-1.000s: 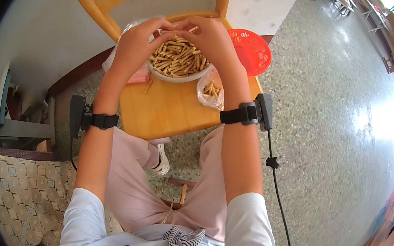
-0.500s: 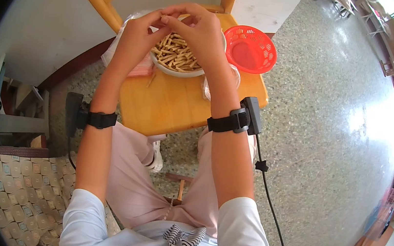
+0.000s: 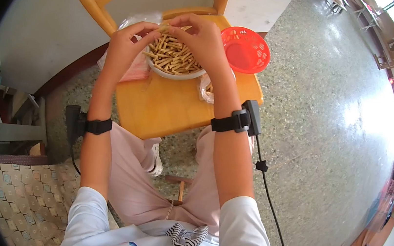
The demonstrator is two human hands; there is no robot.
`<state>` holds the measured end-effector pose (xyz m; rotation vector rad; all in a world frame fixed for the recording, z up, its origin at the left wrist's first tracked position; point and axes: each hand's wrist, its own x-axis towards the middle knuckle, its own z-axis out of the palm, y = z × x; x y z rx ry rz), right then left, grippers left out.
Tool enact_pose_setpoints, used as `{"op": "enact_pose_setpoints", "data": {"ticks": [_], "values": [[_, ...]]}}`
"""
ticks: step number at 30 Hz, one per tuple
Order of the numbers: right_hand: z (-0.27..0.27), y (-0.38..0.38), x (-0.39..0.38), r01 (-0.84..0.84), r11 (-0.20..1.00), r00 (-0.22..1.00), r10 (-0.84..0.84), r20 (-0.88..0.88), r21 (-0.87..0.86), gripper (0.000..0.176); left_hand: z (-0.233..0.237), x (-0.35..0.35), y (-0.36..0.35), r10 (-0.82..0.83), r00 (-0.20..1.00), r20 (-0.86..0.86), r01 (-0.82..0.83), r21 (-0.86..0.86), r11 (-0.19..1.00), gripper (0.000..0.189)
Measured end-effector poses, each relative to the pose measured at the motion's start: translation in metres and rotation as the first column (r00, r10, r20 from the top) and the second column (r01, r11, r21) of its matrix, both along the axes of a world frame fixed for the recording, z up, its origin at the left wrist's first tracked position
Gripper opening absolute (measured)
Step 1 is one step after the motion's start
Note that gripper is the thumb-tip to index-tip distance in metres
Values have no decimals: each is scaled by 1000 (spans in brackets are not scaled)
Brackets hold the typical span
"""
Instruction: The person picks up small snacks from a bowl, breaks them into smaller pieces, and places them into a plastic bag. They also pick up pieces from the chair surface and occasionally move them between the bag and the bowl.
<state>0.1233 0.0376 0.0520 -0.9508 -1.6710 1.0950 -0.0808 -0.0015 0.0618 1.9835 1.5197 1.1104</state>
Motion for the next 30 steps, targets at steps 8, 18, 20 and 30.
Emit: {"op": "enact_pose_setpoints", "data": {"ticks": [8,18,20,30], "values": [[11,-2,2,-135,991,971,129,-203,-14,26,0,21,-5,14,994,111,-12,-13,1000,28],[7,-3,-4,-76,963,997,76,11,258,19,-16,23,4,25,996,90,-25,0,1000,33],[10,-4,-1,-64,961,996,45,76,267,19,-5,24,-3,53,998,43,-51,-54,997,33],[-4,3,36,-128,973,938,56,342,191,25,-3,33,-5,-96,970,223,94,21,995,16]]}}
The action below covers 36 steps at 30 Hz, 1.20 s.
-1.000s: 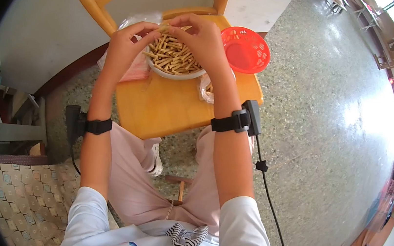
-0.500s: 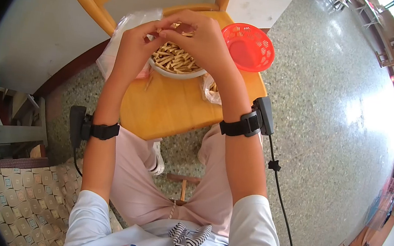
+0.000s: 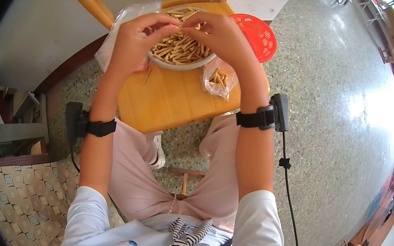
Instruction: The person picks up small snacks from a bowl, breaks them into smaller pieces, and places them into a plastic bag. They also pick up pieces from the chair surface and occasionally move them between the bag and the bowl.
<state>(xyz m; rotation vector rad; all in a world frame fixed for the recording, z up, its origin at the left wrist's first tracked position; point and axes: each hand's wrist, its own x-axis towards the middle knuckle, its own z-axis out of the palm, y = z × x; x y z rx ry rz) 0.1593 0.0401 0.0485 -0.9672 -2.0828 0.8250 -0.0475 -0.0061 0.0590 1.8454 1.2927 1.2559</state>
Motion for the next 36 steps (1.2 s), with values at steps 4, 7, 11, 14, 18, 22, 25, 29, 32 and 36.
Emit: {"op": "enact_pose_setpoints", "data": {"ticks": [4,7,11,14,18,22,25,29,32,36], "values": [[-13,13,27,153,988,988,-153,31,-10,30,-1,28,-7,-167,985,-41,169,41,985,14],[-18,16,39,257,966,963,-254,87,-25,35,-15,47,-11,-243,964,-110,253,89,963,15],[-31,23,43,223,975,971,-223,87,16,33,-28,56,-12,-199,895,-399,288,177,941,17],[-23,14,36,212,977,972,-209,103,-11,31,-22,47,-4,-136,942,-305,199,186,962,18],[-28,14,26,155,987,974,-160,160,44,27,-13,15,4,88,891,-446,-45,107,993,20],[-25,7,14,124,992,967,-124,221,16,24,-37,-11,7,107,711,-695,-44,108,993,22],[-29,2,11,104,995,962,-100,255,0,24,-43,-8,2,61,727,-684,-55,30,998,22],[-39,7,10,123,980,959,-158,237,155,25,-43,-5,1,79,708,-702,-46,67,997,21],[-39,12,11,127,967,945,-185,269,219,22,-47,-5,3,95,713,-694,-75,60,995,22],[-34,19,4,127,985,915,-161,369,115,18,-49,-6,12,117,712,-693,-73,93,993,22]]}}
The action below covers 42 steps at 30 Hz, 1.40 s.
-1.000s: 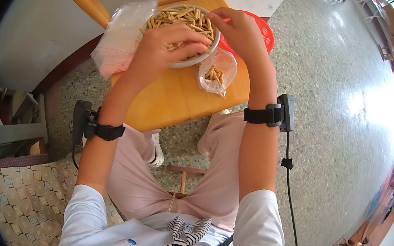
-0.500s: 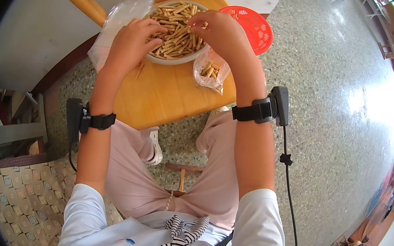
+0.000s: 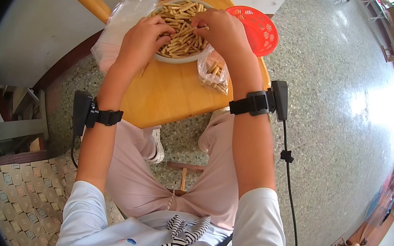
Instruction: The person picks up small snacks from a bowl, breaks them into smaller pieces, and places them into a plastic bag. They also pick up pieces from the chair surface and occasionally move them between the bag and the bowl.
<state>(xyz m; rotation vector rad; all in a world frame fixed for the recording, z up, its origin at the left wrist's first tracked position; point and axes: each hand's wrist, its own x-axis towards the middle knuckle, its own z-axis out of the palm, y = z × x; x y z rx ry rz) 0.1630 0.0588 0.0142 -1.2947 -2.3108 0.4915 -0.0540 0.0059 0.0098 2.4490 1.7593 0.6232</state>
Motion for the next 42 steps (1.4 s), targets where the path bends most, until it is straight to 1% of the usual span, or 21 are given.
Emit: {"op": "enact_pose_setpoints", "data": {"ticks": [1,3,4,6,7,9,10,12,16,18,22,24,25,27,28,31,33,34,36,39,42], "values": [[1,0,0,-1,1000,1000,1,1,-2,18,0,0,1,1,1000,1,-1,-2,1000,22],[6,-3,1,-16,993,994,28,-102,118,18,5,4,-2,27,1000,12,-28,21,999,23],[9,-4,2,-17,993,994,29,-102,118,18,9,6,-3,29,1000,12,-29,22,999,23],[18,-5,3,8,998,983,3,-182,60,18,17,12,-7,50,987,151,-50,-4,999,24],[22,-7,2,7,998,983,4,-181,59,18,18,14,-8,51,987,152,-51,-5,999,24],[29,-11,-1,-37,997,967,54,-250,72,18,19,18,-9,31,974,224,-39,30,999,26],[32,-14,-3,-37,997,967,53,-250,71,18,20,19,-9,31,974,225,-39,29,999,26],[35,-17,-9,-151,984,921,173,-348,90,17,23,21,-8,25,973,229,-37,48,998,24],[35,-21,-17,-157,985,901,173,-397,71,16,30,19,-9,49,980,193,-54,21,998,23],[37,-23,-18,-139,986,897,164,-411,92,17,31,16,-9,0,985,173,-23,131,991,22],[38,-20,-20,-155,982,879,187,-439,107,18,30,10,-4,-29,982,184,0,153,988,22],[41,-21,-18,-58,989,911,109,-399,139,19,29,4,-1,-89,954,285,39,178,983,22],[40,-19,-15,-58,989,911,109,-398,139,19,30,1,2,-89,954,286,39,177,983,22],[37,-14,-11,-37,992,866,93,-492,123,20,35,-3,5,-188,893,408,40,345,938,20],[36,-14,-10,-37,992,865,93,-492,123,20,38,-3,4,-188,894,408,40,345,938,20],[36,-17,-12,-24,997,910,52,-411,73,22,46,-1,-3,-159,911,382,24,335,942,19],[36,-21,-16,-43,998,926,59,-373,51,25,46,6,-4,-211,916,341,61,402,914,19],[35,-21,-16,-43,998,926,59,-373,50,25,46,8,-4,-211,916,341,61,401,914,19],[32,-21,-17,-81,995,928,95,-361,53,27,45,12,-4,-272,897,348,111,419,901,20],[30,-19,-16,-106,989,932,135,-336,104,26,46,12,-6,-279,910,305,132,425,895,20],[33,-19,-14,-120,986,934,152,-323,116,23,45,12,-5,-286,905,316,117,462,879,20]]}}
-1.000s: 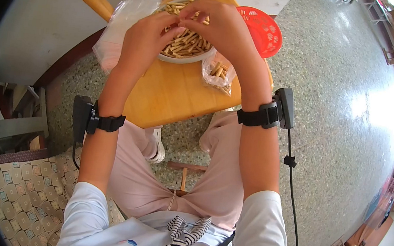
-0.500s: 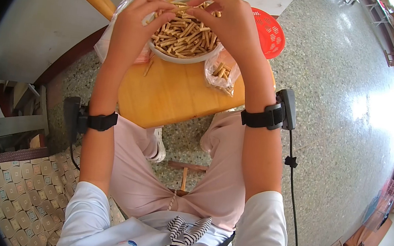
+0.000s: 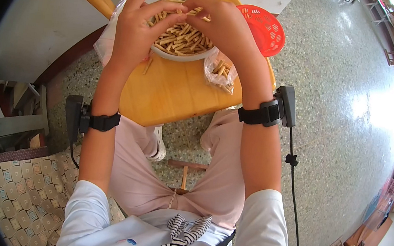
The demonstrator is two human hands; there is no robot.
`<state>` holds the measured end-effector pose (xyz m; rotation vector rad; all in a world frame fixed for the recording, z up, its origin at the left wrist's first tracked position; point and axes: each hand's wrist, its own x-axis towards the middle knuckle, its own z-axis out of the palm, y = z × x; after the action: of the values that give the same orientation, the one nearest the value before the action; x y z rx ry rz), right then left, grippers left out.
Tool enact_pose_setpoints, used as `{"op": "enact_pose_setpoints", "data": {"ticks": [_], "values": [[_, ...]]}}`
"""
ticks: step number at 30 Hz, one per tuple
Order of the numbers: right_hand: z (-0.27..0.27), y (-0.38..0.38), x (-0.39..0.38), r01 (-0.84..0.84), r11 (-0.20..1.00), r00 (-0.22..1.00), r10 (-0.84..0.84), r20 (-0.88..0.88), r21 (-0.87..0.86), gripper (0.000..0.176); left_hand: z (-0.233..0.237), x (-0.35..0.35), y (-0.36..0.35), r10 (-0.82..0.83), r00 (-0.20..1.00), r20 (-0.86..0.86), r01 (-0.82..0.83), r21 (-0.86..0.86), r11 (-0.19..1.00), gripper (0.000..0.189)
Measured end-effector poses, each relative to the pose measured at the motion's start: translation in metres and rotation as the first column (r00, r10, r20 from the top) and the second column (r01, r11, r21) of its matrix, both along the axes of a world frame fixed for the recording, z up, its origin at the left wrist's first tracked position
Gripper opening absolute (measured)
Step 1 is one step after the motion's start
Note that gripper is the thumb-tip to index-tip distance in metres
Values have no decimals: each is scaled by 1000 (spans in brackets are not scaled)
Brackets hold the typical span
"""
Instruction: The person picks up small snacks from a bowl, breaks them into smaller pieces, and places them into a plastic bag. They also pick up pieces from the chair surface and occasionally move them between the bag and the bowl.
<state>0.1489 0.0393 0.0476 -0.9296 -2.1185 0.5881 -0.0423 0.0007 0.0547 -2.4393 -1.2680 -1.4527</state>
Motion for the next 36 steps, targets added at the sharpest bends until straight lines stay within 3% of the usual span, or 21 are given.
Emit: {"op": "enact_pose_setpoints", "data": {"ticks": [4,6,9,13,15,19,21,25,27,30,36], "values": [[-2,8,9,-24,1000,999,24,-35,9,21,5,4,-5,-34,993,116,38,-32,999,17],[-11,17,18,34,997,994,-41,-100,-70,21,11,9,-12,-119,960,255,215,-390,895,13],[-24,25,27,113,993,979,-118,-165,-39,22,0,25,-16,-244,943,226,326,-481,814,14],[-16,26,24,157,985,980,-164,-116,-68,22,-21,42,-15,-323,941,106,333,-477,814,16],[-13,20,24,166,983,986,-166,15,-75,22,-29,44,-10,-334,938,-90,297,-287,911,16],[-25,18,29,77,997,997,-76,13,-23,22,-27,33,-9,-243,965,-93,206,-299,932,16],[-25,16,28,68,995,983,-56,175,-66,23,-25,10,-5,-9,970,-241,-74,-334,940,19],[-32,11,23,69,996,972,-53,229,-63,23,-29,-11,-4,111,946,-306,-212,-323,922,20],[-37,19,21,42,998,975,-30,220,-50,23,-32,-16,2,154,895,-418,-319,-360,876,19],[-40,22,21,42,998,964,-27,266,-53,20,-40,-17,2,93,923,-372,-259,-426,867,19],[-35,19,21,147,988,924,-122,363,-44,14,-42,-14,4,117,891,-439,-311,-399,863,20]]}}
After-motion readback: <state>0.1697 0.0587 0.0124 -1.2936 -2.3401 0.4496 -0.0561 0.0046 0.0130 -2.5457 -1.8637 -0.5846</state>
